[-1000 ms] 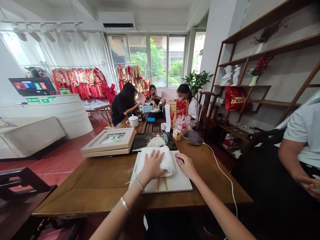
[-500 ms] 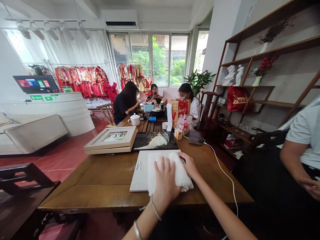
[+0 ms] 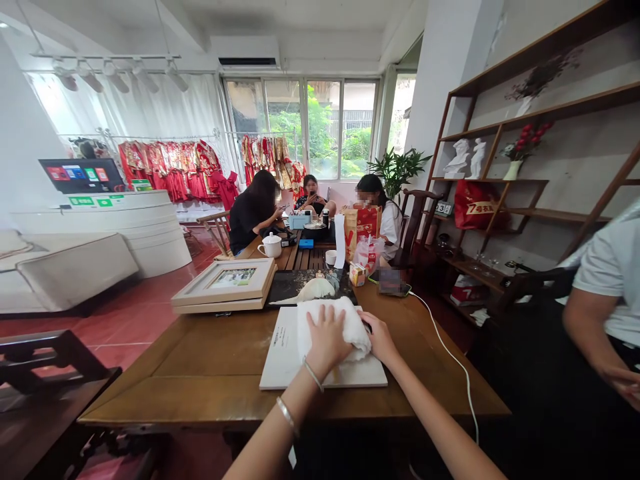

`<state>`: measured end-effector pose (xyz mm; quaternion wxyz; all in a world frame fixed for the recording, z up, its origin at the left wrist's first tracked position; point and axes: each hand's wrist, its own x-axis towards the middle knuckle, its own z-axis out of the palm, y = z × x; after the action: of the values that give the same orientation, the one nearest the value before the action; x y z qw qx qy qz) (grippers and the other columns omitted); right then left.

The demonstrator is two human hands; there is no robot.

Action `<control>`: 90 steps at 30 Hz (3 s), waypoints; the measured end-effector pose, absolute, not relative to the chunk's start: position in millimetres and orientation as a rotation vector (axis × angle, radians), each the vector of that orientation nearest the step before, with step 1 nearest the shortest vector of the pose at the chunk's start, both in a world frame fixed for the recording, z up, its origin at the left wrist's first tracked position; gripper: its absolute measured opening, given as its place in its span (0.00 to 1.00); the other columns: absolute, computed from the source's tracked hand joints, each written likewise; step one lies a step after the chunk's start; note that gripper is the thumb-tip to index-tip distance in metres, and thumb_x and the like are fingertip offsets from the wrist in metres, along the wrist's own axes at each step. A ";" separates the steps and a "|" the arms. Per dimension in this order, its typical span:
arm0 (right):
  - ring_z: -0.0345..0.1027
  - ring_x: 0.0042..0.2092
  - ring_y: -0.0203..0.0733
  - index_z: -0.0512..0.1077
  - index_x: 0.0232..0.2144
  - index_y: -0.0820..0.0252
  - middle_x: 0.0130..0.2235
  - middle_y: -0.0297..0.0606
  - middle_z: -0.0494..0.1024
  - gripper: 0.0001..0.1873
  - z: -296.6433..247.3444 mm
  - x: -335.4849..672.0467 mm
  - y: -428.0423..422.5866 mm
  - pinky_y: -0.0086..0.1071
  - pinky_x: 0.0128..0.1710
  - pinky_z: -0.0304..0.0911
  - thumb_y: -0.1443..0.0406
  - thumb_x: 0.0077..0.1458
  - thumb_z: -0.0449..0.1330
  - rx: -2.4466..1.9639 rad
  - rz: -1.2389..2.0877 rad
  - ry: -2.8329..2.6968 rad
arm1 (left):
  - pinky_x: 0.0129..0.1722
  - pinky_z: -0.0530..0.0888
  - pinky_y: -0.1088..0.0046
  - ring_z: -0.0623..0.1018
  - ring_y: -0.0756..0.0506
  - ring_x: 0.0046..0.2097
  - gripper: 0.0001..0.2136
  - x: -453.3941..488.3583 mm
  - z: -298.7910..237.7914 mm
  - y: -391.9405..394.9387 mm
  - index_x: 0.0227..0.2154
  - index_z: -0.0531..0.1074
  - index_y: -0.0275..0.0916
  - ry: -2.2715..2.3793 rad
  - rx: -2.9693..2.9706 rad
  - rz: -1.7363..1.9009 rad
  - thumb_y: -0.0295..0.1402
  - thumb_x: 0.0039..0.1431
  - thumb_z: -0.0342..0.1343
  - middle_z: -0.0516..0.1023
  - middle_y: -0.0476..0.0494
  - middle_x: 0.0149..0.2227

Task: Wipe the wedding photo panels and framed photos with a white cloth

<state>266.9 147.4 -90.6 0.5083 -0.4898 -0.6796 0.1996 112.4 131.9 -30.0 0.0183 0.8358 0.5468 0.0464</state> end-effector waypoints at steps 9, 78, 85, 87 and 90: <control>0.72 0.46 0.46 0.77 0.34 0.60 0.43 0.44 0.79 0.19 -90.9 265.6 148.4 0.37 0.48 0.64 0.75 0.44 0.49 -1.241 0.414 -1.650 | 0.60 0.49 0.44 0.51 0.37 0.65 0.31 82.3 -24.9 155.8 0.59 0.56 0.45 1.317 2.777 0.100 0.36 0.50 0.53 0.56 0.43 0.63; 0.72 0.49 0.45 0.78 0.34 0.57 0.43 0.42 0.80 0.13 -96.9 262.9 151.1 0.42 0.53 0.64 0.70 0.50 0.54 -1.283 0.405 -1.595 | 0.63 0.44 0.53 0.45 0.41 0.67 0.43 13.1 -35.8 35.1 0.62 0.52 0.47 1.980 2.416 0.126 0.21 0.36 0.47 0.48 0.51 0.66; 0.71 0.50 0.44 0.77 0.35 0.57 0.44 0.41 0.79 0.13 -97.9 264.8 151.1 0.42 0.54 0.63 0.70 0.51 0.54 -1.296 0.404 -1.619 | 0.61 0.49 0.48 0.48 0.40 0.66 0.32 20.6 -30.4 96.8 0.63 0.51 0.43 1.933 2.338 0.194 0.28 0.52 0.43 0.50 0.45 0.66; 0.71 0.50 0.45 0.77 0.36 0.58 0.45 0.42 0.79 0.13 -98.4 265.1 151.2 0.42 0.54 0.63 0.70 0.51 0.54 -1.296 0.398 -1.632 | 0.61 0.49 0.47 0.49 0.39 0.66 0.31 29.0 -31.6 114.1 0.63 0.51 0.42 1.893 2.384 0.203 0.30 0.54 0.44 0.51 0.44 0.65; 0.71 0.50 0.45 0.77 0.37 0.58 0.45 0.43 0.79 0.13 -99.1 265.0 150.9 0.42 0.54 0.63 0.69 0.51 0.54 -1.286 0.388 -1.634 | 0.61 0.48 0.47 0.49 0.38 0.66 0.31 44.4 -33.8 129.6 0.62 0.52 0.43 1.827 2.484 0.203 0.32 0.53 0.46 0.51 0.44 0.65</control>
<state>265.0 150.9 -99.1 0.4908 -0.5298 -0.6729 0.1599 44.4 129.6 -33.8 0.0256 0.8036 0.5910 0.0656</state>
